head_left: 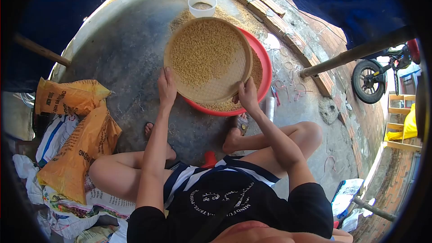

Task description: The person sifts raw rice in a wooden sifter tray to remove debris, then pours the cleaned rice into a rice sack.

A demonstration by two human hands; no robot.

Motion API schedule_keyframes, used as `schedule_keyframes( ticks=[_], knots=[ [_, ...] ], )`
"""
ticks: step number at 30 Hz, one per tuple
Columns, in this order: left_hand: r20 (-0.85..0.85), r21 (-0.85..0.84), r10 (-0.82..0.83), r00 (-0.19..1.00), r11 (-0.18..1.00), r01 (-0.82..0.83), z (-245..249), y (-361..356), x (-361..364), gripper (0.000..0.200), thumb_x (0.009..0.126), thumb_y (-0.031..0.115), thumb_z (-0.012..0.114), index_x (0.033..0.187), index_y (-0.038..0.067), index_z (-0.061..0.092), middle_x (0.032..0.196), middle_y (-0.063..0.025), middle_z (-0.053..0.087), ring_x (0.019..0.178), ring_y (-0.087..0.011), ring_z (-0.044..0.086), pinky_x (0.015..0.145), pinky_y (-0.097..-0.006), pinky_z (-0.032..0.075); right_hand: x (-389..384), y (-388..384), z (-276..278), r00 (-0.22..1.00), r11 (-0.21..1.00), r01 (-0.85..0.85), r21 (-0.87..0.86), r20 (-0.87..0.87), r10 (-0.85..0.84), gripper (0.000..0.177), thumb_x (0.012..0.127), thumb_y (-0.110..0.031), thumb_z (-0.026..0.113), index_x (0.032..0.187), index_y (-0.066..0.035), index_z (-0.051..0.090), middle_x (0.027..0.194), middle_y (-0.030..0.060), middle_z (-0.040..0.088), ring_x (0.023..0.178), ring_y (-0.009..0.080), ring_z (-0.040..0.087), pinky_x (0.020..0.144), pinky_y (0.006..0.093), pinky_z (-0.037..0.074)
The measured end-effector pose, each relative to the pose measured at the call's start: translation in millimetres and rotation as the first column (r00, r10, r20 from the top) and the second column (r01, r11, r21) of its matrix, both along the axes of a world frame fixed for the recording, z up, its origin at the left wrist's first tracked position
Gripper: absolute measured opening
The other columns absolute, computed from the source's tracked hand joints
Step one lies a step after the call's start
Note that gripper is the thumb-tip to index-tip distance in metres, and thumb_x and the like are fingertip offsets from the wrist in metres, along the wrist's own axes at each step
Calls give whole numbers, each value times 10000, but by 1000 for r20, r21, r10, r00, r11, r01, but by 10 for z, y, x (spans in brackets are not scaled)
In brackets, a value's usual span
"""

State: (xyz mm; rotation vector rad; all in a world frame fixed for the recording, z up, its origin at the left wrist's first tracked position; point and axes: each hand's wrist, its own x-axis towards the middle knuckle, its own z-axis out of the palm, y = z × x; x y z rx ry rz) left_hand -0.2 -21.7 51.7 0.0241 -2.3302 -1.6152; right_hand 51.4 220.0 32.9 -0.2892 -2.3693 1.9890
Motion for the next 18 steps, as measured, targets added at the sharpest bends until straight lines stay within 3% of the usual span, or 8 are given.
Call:
schedule_keyframes(
  ticks=[1,3,5,7,9,11,14,18],
  knots=[
    [-158,81,22,987,997,-9,103,16,1,382,885,278,308,954,-45,500,796,-210,547,762,-345,534,661,-370,398,-16,-22,99,1000,1000,-1,2,-4,1,114,837,-81,345,873,15,294,596,140,498,388,192,531,313,277,428],
    [-206,82,32,978,996,-15,96,8,-60,390,883,283,309,945,-50,502,808,-220,547,772,-358,530,667,-376,396,-11,-67,211,993,999,1,-39,-122,-6,130,835,-75,339,904,22,289,567,128,492,384,193,529,310,280,427],
    [-249,80,41,968,997,-21,-101,-62,-48,398,881,287,310,936,-56,504,821,-230,547,781,-371,525,673,-382,394,-91,-38,-61,999,997,-41,-71,-29,39,139,831,-72,338,909,36,299,552,122,491,380,192,527,312,279,429],
    [155,-80,46,987,996,-34,-725,-191,-84,416,873,302,313,932,-63,503,827,-239,551,802,-374,528,680,-386,394,-100,-26,-312,995,991,-80,-105,54,86,150,827,-69,336,914,50,308,536,115,491,376,192,524,314,278,432],
    [246,-91,58,968,995,-37,-1065,-210,-27,433,866,315,316,910,-72,504,828,-253,550,812,-379,529,677,-391,396,-19,-25,-490,940,995,-93,-37,326,100,169,835,-88,308,866,62,379,505,96,489,379,173,511,333,259,419],
    [386,-87,77,919,995,-47,-1276,-213,15,426,864,311,325,884,-75,506,788,-251,549,779,-388,526,663,-396,398,16,24,-591,916,994,-108,-24,387,109,191,827,-91,305,851,64,414,484,86,493,383,170,515,340,257,425],
    [585,106,2,811,991,-79,-798,-117,112,412,869,300,329,852,-73,503,716,-219,546,727,-358,542,629,-388,399,10,24,-396,891,991,-80,-106,437,118,175,822,-89,311,864,53,403,532,100,499,379,166,510,335,260,421],
    [198,-54,70,978,997,-60,-429,-190,4,421,877,316,327,921,-63,506,770,-144,562,749,-215,538,666,-323,399,-41,-42,-6,989,995,-71,-70,125,79,150,816,-68,308,918,40,327,577,120,490,371,176,506,318,263,419]
  ],
)
